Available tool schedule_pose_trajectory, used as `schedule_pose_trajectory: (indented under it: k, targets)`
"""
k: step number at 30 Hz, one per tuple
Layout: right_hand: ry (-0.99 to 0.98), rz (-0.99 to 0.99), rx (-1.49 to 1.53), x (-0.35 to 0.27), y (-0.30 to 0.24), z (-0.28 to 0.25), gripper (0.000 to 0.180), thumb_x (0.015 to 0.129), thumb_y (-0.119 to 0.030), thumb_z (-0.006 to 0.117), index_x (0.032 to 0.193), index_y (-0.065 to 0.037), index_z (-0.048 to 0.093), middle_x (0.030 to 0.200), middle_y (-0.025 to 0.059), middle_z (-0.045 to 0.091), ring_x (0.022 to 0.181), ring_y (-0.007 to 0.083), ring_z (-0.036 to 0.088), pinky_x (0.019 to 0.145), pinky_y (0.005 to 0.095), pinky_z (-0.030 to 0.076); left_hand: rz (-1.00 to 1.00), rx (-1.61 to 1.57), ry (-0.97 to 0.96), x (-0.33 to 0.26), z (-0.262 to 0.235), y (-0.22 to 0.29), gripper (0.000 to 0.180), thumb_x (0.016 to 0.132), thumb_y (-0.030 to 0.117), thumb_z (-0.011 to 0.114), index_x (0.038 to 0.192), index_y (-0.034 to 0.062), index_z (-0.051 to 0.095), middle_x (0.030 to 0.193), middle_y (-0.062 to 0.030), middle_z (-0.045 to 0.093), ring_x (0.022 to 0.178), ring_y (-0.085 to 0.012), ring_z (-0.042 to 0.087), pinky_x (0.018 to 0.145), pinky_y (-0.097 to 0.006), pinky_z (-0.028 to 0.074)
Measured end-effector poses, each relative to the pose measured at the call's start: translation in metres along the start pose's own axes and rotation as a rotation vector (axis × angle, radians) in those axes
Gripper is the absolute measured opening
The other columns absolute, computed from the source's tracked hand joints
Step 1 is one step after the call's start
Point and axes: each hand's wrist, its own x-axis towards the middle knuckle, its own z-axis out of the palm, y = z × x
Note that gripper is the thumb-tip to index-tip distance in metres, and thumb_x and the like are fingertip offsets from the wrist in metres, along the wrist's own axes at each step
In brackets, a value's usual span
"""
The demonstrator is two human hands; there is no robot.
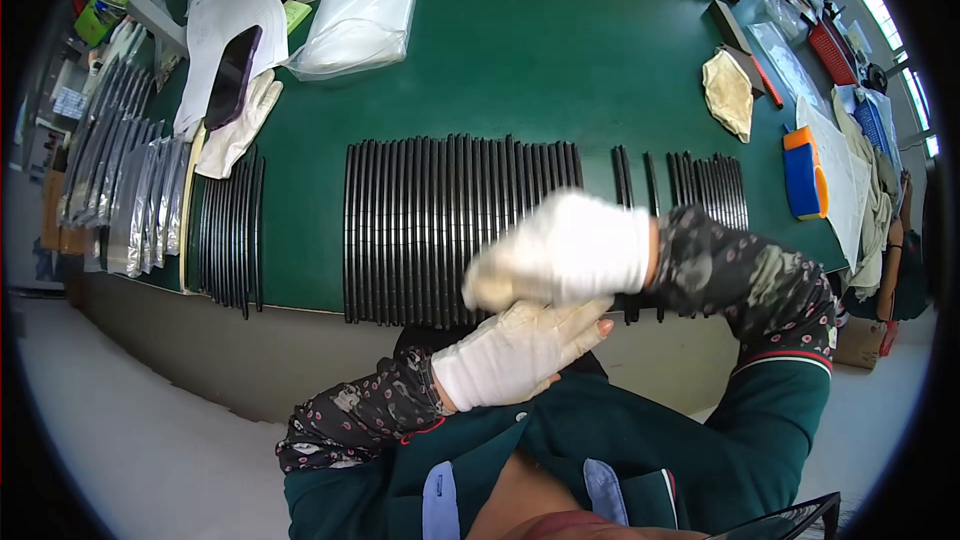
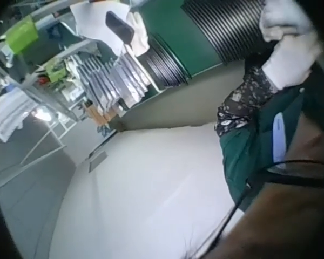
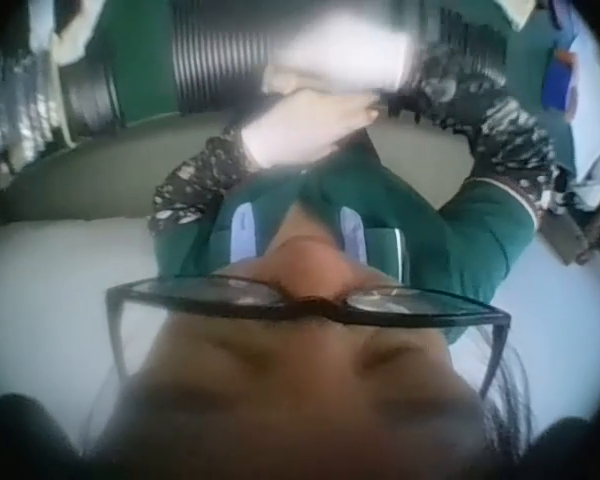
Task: The recorder is wiping and cleaning a series of black cylindrical rods using a cloth at a workstation.
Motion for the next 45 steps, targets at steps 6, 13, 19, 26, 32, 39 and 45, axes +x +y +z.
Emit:
schedule_pose_trajectory:
  k: [6,13,19,26,32,39,45]
  targets:
    - [0.287,0.192,-0.392,0.013,0.092,-0.011,0.014,0.091,-0.025,0.057,0.095,-0.013,0.062,0.081,0.005,0.069,0.066,0.0198,0.068,0.058,0.0286,0.055,0.038,0.06,-0.075,0.006,-0.014,-0.005,0.073,0.067,0.031,0.076,0.129,0.0029,0.051,0.139,-0.0152,0.042,0.131,-0.0301,0.039,0.107,-0.044,0.033]
    - [0.07,-0.13,-0.081,-0.002,0.02,0.006,0.015,0.085,-0.021,0.061,0.098,-0.013,0.061,0.08,0.0006,0.068,0.065,0.019,0.067,0.057,0.0309,0.055,0.01,0.045,-0.062,0.005,-0.014,0.001,0.074,0.065,0.029,0.077,0.13,0.0042,0.049,0.14,-0.0157,0.041,0.132,-0.0295,0.039,0.106,-0.045,0.035]
    - [0.292,0.738,-0.015,-0.005,0.052,-0.06,0.028,0.094,-0.032,0.056,0.107,-0.008,0.058,0.075,0.0083,0.067,0.056,0.0167,0.063,0.052,0.0305,0.051,-0.007,0.047,-0.095,0.011,-0.023,0.006,0.077,0.063,0.034,0.079,0.128,0.0046,0.051,0.139,-0.0151,0.041,0.131,-0.0303,0.039,0.107,-0.047,0.034]
    - [0.79,0.648,-0.149,-0.112,0.051,-0.098,0.029,0.094,-0.031,0.059,0.109,-0.006,0.059,0.067,0.0038,0.059,0.054,0.0082,0.055,0.052,0.0236,0.044,0.125,0.003,-0.014,0.066,-0.031,0.03,0.076,0.065,0.036,0.079,0.129,0.007,0.05,0.141,-0.0143,0.038,0.133,-0.0307,0.036,0.102,-0.052,0.035]
    - [0.843,0.804,-0.173,-0.171,0.036,-0.094,0.029,0.092,-0.026,0.06,0.109,-0.002,0.058,0.087,0.0125,0.067,0.08,0.0174,0.065,0.074,0.0298,0.05,0.183,-0.026,0.085,0.134,0.015,0.042,0.075,0.068,0.036,0.077,0.132,0.0088,0.05,0.144,-0.0141,0.039,0.138,-0.0302,0.032,0.11,-0.052,0.028]
    - [0.674,1.024,-0.201,-0.197,0.02,-0.086,0.029,0.091,-0.027,0.058,0.105,-0.002,0.057,0.089,0.0209,0.066,0.086,0.0357,0.066,0.074,0.037,0.051,0.031,0.028,0.05,0.103,0.017,0.027,0.074,0.066,0.036,0.079,0.128,0.0059,0.052,0.139,-0.0168,0.043,0.132,-0.0331,0.038,0.107,-0.051,0.032]
    - [0.444,0.958,-0.244,-0.175,-0.005,-0.059,0.026,0.09,-0.029,0.061,0.101,-0.006,0.059,0.082,0.0186,0.066,0.078,0.0359,0.066,0.069,0.0418,0.053,-0.06,0.118,-0.042,0.059,-0.008,0.027,0.082,0.064,0.041,0.079,0.132,0.0074,0.047,0.142,-0.017,0.038,0.133,-0.0356,0.036,0.106,-0.053,0.03]
